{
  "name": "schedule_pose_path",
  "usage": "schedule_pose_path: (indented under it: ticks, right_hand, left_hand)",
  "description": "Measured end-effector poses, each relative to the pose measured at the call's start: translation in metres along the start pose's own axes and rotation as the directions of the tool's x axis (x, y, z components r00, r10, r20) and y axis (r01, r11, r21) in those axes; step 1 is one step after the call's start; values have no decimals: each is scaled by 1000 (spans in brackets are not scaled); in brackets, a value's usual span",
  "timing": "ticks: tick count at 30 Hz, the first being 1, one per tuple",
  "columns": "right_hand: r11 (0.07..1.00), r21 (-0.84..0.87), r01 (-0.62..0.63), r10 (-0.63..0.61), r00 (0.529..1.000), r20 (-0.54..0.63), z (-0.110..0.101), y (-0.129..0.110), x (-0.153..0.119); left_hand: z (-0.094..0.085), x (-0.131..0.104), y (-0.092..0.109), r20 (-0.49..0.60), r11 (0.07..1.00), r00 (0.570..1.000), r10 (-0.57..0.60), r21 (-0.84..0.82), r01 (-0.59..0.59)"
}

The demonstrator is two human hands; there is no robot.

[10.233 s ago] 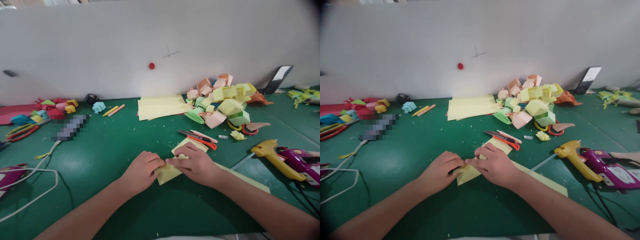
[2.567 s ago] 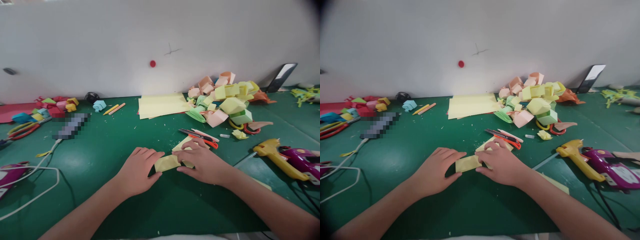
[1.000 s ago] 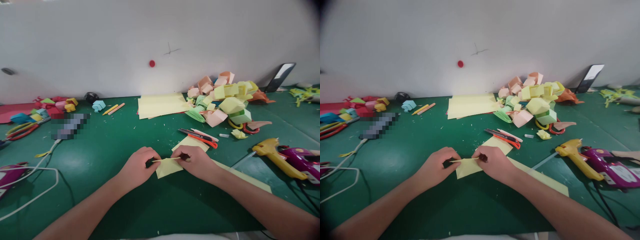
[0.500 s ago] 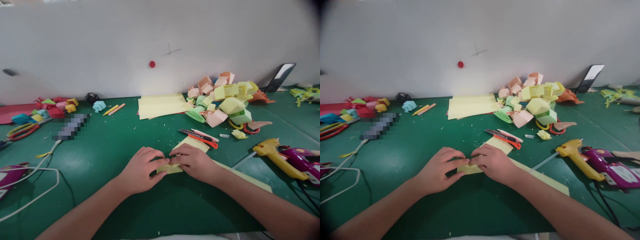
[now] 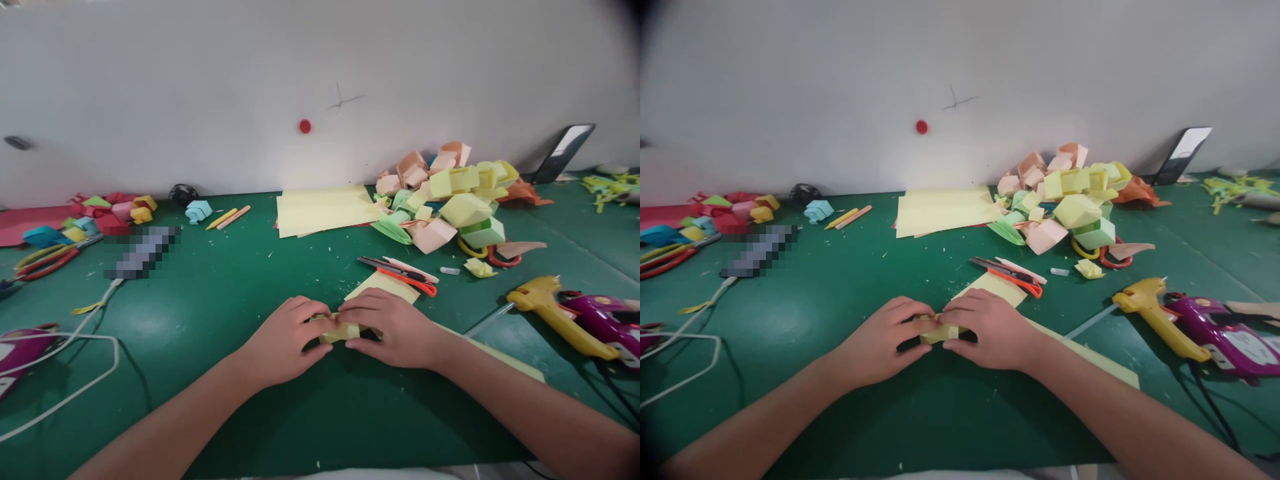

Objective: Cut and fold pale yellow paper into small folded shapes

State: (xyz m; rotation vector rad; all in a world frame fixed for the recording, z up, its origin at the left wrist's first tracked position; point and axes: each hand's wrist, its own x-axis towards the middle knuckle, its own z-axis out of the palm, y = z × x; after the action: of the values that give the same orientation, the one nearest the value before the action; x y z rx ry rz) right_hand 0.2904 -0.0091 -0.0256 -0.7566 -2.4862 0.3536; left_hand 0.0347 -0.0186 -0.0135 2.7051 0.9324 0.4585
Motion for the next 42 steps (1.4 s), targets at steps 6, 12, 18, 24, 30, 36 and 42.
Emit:
schedule_pose_path:
  ticks: [6, 12, 18, 24, 30, 36, 42]
  right_hand:
    - [997, 63, -36, 34, 999, 30, -3, 0, 0]
    - [994, 68, -85, 84, 996, 17, -6, -2, -3]
    - [989, 24, -144, 144, 989, 11, -4, -5, -2]
    - [988, 44, -150, 153, 986, -69, 5, -5, -1]
    - [989, 0, -147, 145, 975, -167, 10, -2, 1]
    - [998, -24, -53, 47, 975, -216, 10, 1, 1]
    - [997, -33, -72, 60, 958, -279, 13, 1, 1]
  left_hand:
    - [-1, 0, -1, 10, 997, 998, -57, -51, 58]
    - [2, 2, -4, 3, 995, 997, -78, -66, 78]
    - [0, 2, -5, -37, 993, 995, -95, -68, 92]
    - [0, 2, -5, -52, 991, 992, -115, -71, 111]
    - [0, 2, -6, -44, 994, 993, -113, -16, 112]
    - [8, 0, -12, -147, 996, 986, -75, 35, 81]
    - [7, 2, -1, -69, 990, 988, -138, 8, 139]
